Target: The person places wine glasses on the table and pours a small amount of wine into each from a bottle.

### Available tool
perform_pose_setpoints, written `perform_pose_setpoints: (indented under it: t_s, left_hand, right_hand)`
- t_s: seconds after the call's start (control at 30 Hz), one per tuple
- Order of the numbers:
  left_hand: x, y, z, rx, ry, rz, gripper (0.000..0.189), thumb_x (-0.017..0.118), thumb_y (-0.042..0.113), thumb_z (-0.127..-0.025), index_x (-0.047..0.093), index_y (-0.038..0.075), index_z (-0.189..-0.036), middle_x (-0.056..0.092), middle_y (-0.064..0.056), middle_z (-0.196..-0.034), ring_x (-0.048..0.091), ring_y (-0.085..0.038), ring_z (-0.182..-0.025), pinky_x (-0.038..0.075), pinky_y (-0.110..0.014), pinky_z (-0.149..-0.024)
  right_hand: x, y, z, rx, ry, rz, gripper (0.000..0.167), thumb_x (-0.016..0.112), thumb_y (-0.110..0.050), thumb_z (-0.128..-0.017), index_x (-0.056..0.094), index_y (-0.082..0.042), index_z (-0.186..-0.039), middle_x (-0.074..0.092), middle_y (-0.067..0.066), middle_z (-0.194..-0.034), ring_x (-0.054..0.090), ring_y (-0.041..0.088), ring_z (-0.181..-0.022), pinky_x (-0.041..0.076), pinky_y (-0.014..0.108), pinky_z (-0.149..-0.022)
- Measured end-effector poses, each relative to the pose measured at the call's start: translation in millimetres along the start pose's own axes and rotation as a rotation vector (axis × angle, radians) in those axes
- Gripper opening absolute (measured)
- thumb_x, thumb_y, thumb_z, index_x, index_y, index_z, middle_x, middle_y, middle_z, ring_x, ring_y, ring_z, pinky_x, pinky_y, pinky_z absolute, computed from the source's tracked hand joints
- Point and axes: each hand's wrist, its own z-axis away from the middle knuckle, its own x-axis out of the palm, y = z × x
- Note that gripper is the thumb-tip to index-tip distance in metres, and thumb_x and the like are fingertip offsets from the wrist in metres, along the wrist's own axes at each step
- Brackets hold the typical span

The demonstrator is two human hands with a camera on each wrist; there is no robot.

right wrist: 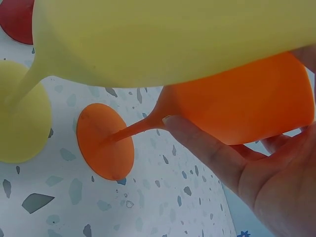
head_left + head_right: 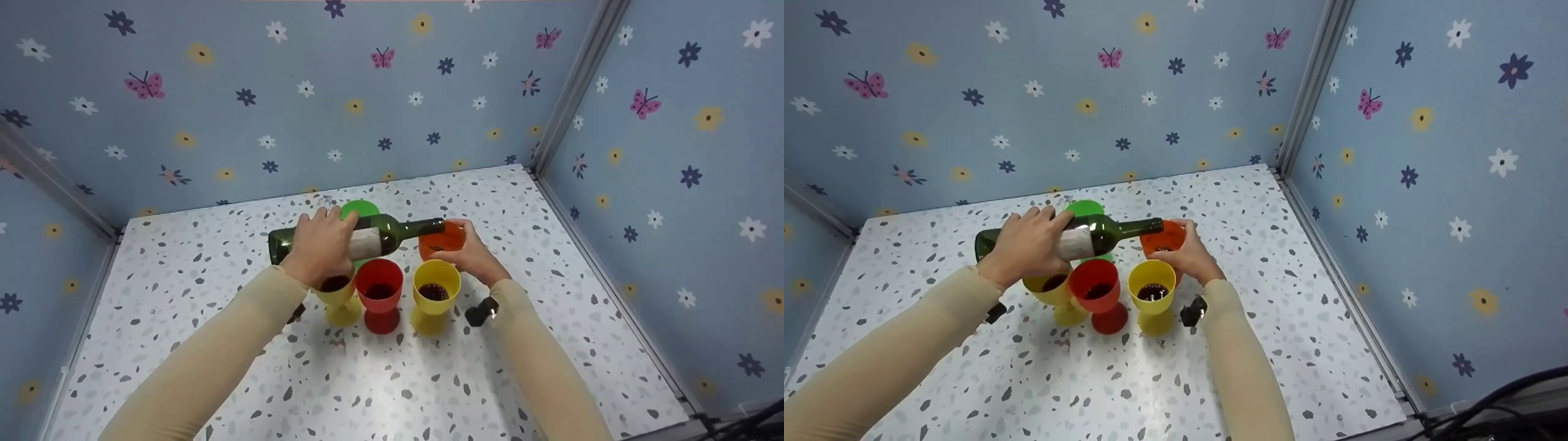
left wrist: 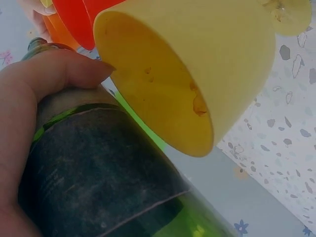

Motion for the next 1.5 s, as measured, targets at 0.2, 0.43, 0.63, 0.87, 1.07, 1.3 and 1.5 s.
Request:
perform_pose_setpoints:
  t_s: [0.2,0.43,0.63,0.87,1.07,1.3,1.5]
  left_hand:
    - [0.8,-5.2,2.6,-0.024,0.005,0.050,0.076,0.082,0.035,-0.062,0.052,0.010,-0.128,0.058,-0.020,-0.120,0.055,-0.039,-0.101,0.047,-0.060,-0.081]
    - [1.0,-9.2,7.6,-0.086,0.012,0.154,0.082,0.078,0.035,-0.067,0.048,0.010,-0.139,0.057,-0.021,-0.125,0.054,-0.038,-0.103,0.046,-0.062,-0.086]
    - [0.9,-16.5,12.2,-0.137,0.061,0.274,0.090,0.077,0.036,-0.067,0.045,0.007,-0.146,0.056,-0.022,-0.127,0.055,-0.038,-0.104,0.048,-0.059,-0.086]
    - [-2.8,-30.1,19.0,-0.183,0.100,0.320,0.094,0.080,0.040,-0.066,0.044,0.008,-0.146,0.055,-0.024,-0.131,0.056,-0.040,-0.107,0.049,-0.060,-0.083]
    - [-6.0,-42.7,29.8,-0.229,0.129,0.338,0.095,0.083,0.040,-0.063,0.046,0.007,-0.144,0.056,-0.023,-0.125,0.056,-0.038,-0.102,0.050,-0.058,-0.081]
    - [-0.8,-55.1,44.7,-0.269,0.131,0.349,0.095,0.082,0.037,-0.065,0.044,0.005,-0.146,0.055,-0.024,-0.127,0.055,-0.041,-0.106,0.048,-0.060,-0.085]
    - [1.3,-63.5,55.1,-0.297,0.147,0.359,0.093,0.082,0.036,-0.065,0.045,0.004,-0.144,0.057,-0.022,-0.120,0.055,-0.038,-0.100,0.049,-0.059,-0.082]
  right_hand:
    - [1.5,-0.8,-0.7,0.013,0.005,-0.001,0.087,0.086,-0.032,-0.077,0.030,-0.028,-0.144,0.052,0.002,-0.139,0.049,0.025,-0.125,0.042,0.051,-0.101]
    - [2.6,-0.8,-1.0,0.038,0.009,0.021,0.092,0.087,-0.035,-0.075,0.029,-0.028,-0.146,0.047,0.004,-0.141,0.048,0.027,-0.124,0.046,0.046,-0.098]
    - [2.0,-1.1,0.2,0.033,0.008,0.017,0.092,0.086,-0.035,-0.075,0.029,-0.028,-0.146,0.046,0.003,-0.142,0.047,0.027,-0.125,0.044,0.048,-0.100]
    - [-1.3,-4.0,0.6,0.050,0.009,0.026,0.093,0.086,-0.035,-0.076,0.027,-0.028,-0.148,0.045,0.004,-0.143,0.046,0.027,-0.125,0.045,0.048,-0.099]
    - [-3.7,-7.4,0.4,0.063,0.000,0.027,0.093,0.085,-0.033,-0.077,0.027,-0.027,-0.148,0.044,0.006,-0.143,0.047,0.028,-0.124,0.047,0.047,-0.096]
    - [-2.3,-5.3,1.1,0.070,-0.012,0.031,0.095,0.086,-0.037,-0.076,0.025,-0.027,-0.149,0.042,0.006,-0.146,0.046,0.028,-0.125,0.048,0.046,-0.095]
    - [-3.8,-2.8,1.8,0.049,-0.020,0.036,0.099,0.087,-0.040,-0.073,0.025,-0.027,-0.150,0.043,0.005,-0.145,0.047,0.028,-0.124,0.047,0.046,-0.097]
